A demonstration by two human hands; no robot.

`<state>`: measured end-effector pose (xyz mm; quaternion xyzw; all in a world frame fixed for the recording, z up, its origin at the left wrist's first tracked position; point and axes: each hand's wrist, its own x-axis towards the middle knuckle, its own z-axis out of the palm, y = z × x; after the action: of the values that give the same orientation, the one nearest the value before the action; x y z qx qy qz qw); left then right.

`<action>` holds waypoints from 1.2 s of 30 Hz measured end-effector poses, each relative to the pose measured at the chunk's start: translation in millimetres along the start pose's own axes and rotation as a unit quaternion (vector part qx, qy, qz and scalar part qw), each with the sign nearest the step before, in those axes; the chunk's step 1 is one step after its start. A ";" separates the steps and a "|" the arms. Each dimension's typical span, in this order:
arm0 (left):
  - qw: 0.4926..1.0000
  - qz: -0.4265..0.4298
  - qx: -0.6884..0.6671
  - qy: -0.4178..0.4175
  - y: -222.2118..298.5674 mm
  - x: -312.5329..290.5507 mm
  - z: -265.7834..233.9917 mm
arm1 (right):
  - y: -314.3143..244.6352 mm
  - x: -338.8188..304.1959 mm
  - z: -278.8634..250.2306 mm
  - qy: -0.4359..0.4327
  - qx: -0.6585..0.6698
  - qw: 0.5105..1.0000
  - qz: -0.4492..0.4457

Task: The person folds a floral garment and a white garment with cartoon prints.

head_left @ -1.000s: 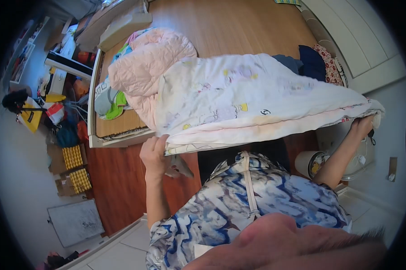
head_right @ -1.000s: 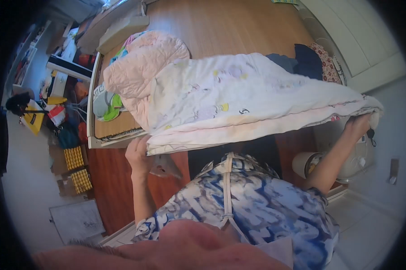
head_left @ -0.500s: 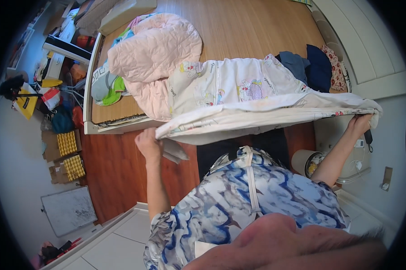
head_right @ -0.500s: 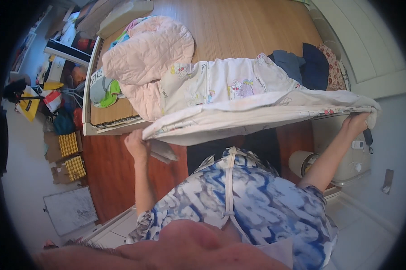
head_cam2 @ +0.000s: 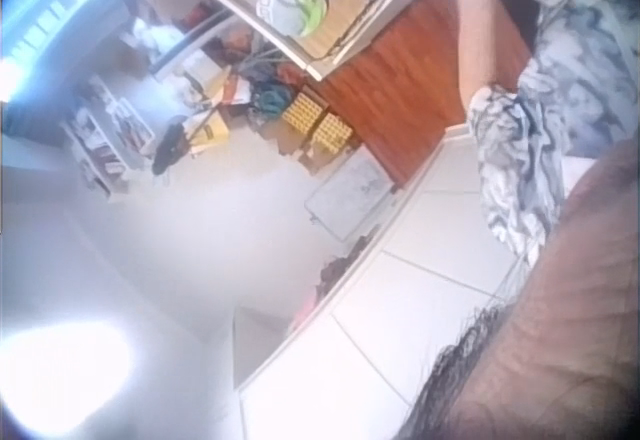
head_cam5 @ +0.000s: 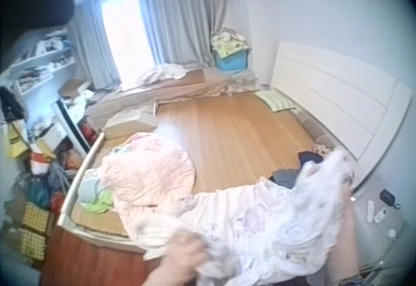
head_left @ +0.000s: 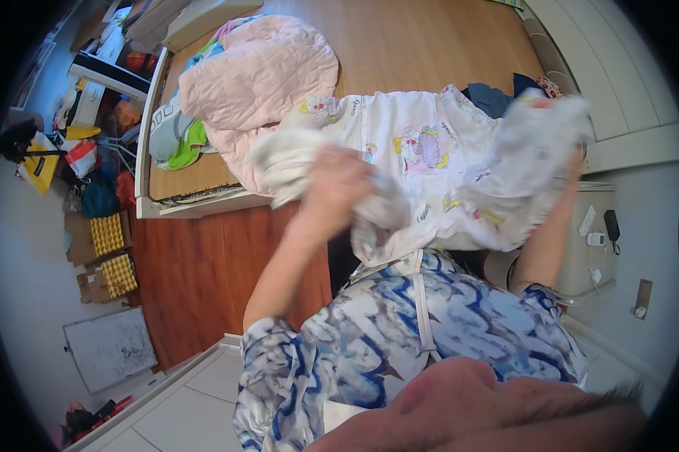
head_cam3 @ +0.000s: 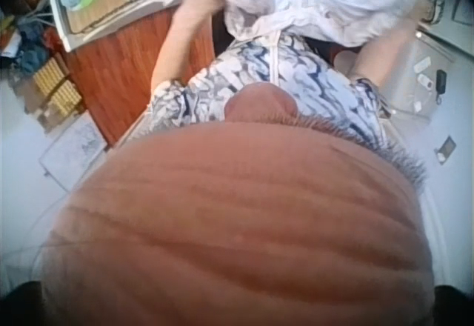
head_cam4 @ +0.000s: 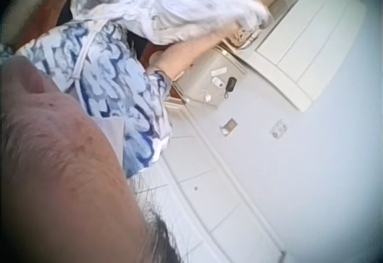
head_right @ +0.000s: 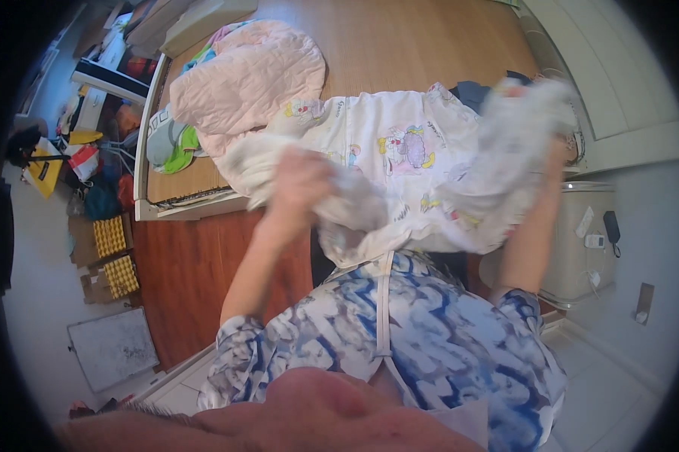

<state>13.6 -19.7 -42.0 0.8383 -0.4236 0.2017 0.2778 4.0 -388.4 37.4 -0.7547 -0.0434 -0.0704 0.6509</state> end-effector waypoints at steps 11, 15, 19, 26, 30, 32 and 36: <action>0.949 -0.175 -0.041 -0.258 43.5 -126.5 62.0 | 171.1 -41.2 174.1 -0.327 -0.069 0.937 0.098; 0.925 -0.260 -0.045 -0.272 47.3 -142.0 43.7 | 166.0 -42.7 173.8 -0.291 -0.049 0.948 0.121; 0.878 -0.298 -0.271 -0.260 33.1 -149.4 30.0 | 158.9 -36.3 143.5 -0.235 0.021 0.952 0.196; 0.879 -0.475 -0.030 -0.009 -32.6 -142.9 71.8 | 149.5 -51.4 139.9 -0.276 0.018 0.937 0.214; 0.875 -0.462 0.140 0.037 -68.1 -187.9 116.8 | 141.3 -49.3 147.1 -0.329 -0.072 0.931 0.141; 0.461 -0.750 -0.465 0.089 -73.5 -198.9 118.5 | 142.9 -48.2 147.4 -0.347 -0.082 0.926 0.121; 0.442 -0.692 -0.560 0.111 -78.6 -205.8 106.6 | 151.7 -45.6 144.4 -0.370 -0.150 0.914 0.078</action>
<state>-26.0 73.8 -264.7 0.4853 0.3108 -0.2478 0.7788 -9.9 -267.1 -138.7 -0.8163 -0.2111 0.2593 0.4711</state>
